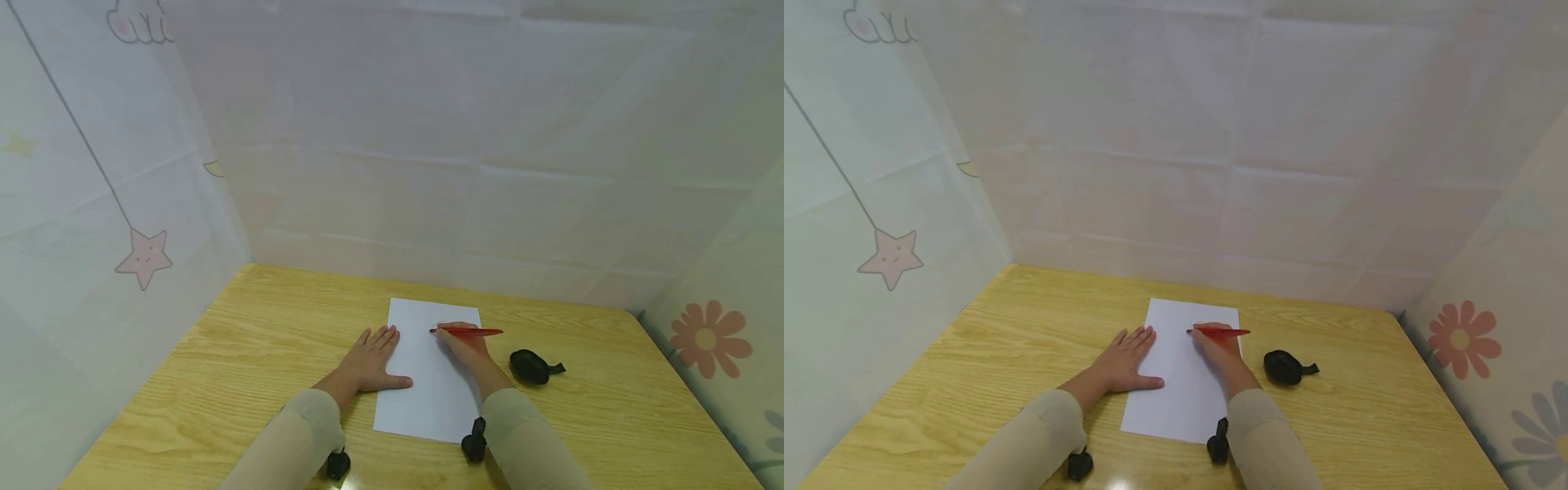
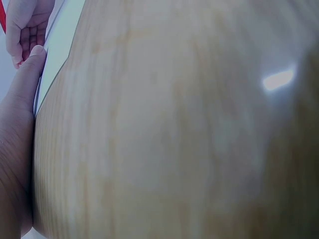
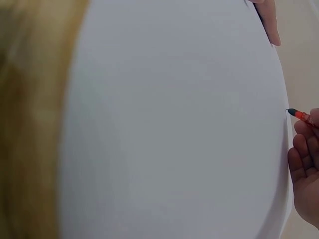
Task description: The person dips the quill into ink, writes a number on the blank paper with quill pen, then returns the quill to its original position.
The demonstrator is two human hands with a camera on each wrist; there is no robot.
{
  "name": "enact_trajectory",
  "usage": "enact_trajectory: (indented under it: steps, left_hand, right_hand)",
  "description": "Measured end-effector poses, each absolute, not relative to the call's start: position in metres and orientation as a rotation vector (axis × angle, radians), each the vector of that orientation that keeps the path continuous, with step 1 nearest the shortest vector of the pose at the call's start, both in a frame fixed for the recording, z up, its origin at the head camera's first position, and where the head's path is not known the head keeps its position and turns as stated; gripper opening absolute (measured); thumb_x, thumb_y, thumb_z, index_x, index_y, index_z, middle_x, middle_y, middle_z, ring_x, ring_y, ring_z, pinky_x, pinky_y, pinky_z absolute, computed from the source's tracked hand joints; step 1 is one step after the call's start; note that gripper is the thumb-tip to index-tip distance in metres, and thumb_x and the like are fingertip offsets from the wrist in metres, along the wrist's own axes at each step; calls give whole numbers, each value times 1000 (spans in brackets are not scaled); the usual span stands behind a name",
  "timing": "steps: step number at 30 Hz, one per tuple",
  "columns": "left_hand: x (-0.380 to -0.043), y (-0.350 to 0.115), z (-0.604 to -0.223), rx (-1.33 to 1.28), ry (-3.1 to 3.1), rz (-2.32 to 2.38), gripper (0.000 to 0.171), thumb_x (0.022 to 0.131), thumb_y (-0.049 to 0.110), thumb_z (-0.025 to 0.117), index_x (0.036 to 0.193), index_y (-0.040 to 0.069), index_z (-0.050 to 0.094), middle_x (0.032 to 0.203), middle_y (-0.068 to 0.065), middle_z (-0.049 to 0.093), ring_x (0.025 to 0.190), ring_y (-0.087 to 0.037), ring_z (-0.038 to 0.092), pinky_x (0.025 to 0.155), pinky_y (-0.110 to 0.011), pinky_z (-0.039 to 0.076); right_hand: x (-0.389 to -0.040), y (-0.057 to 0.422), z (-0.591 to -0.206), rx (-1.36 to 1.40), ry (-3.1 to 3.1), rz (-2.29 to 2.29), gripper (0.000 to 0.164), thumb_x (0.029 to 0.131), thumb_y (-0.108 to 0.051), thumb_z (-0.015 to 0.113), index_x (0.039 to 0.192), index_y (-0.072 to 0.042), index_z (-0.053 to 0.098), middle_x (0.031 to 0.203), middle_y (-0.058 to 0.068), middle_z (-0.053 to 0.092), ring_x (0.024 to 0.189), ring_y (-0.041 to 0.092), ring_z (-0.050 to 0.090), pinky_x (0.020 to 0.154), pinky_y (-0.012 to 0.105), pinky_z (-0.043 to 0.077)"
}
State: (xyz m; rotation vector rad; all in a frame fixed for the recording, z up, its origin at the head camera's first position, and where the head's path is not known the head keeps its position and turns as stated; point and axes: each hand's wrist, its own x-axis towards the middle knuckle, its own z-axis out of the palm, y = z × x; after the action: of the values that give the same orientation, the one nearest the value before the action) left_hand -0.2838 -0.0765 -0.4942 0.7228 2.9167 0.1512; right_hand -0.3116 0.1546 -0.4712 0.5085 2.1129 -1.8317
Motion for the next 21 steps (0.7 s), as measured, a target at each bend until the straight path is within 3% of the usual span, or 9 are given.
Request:
enact_trajectory:
  steps: [5, 12, 16, 21]
  left_hand:
    - [-284, -77, -495, 718, 2914, 156, 109, 82, 85, 39, 159, 13, 12, 167, -2, 10, 155, -18, 7, 125, -46, 6]
    - [-284, -77, -493, 722, 2910, 168, 109, 82, 84, 39, 159, 12, 13, 167, -2, 10, 155, -18, 7, 125, -47, 6]
    - [-283, -78, -493, 724, 2910, 176, 109, 82, 84, 40, 159, 12, 13, 167, -2, 11, 155, -18, 8, 125, -46, 7]
    - [-283, -77, -493, 729, 2912, 178, 109, 82, 84, 40, 159, 12, 14, 166, -2, 11, 154, -18, 9, 125, -47, 7]
  right_hand:
    - [-311, 153, -469, 524, 2051, -1888, 93, 88, -55, 65, 152, -5, 21, 153, 20, 33, 142, 40, 28, 119, 55, 25]
    - [-312, 154, -470, 482, 2251, -1703, 76, 90, -44, 66, 145, -3, 34, 145, 20, 43, 137, 39, 35, 118, 56, 27]
    - [-311, 154, -469, 501, 2227, -1698, 80, 90, -44, 65, 148, -2, 29, 147, 21, 39, 137, 41, 33, 118, 57, 25]
    - [-312, 153, -469, 482, 2143, -1793, 74, 94, -40, 61, 148, -1, 29, 149, 21, 38, 139, 39, 33, 119, 54, 26]
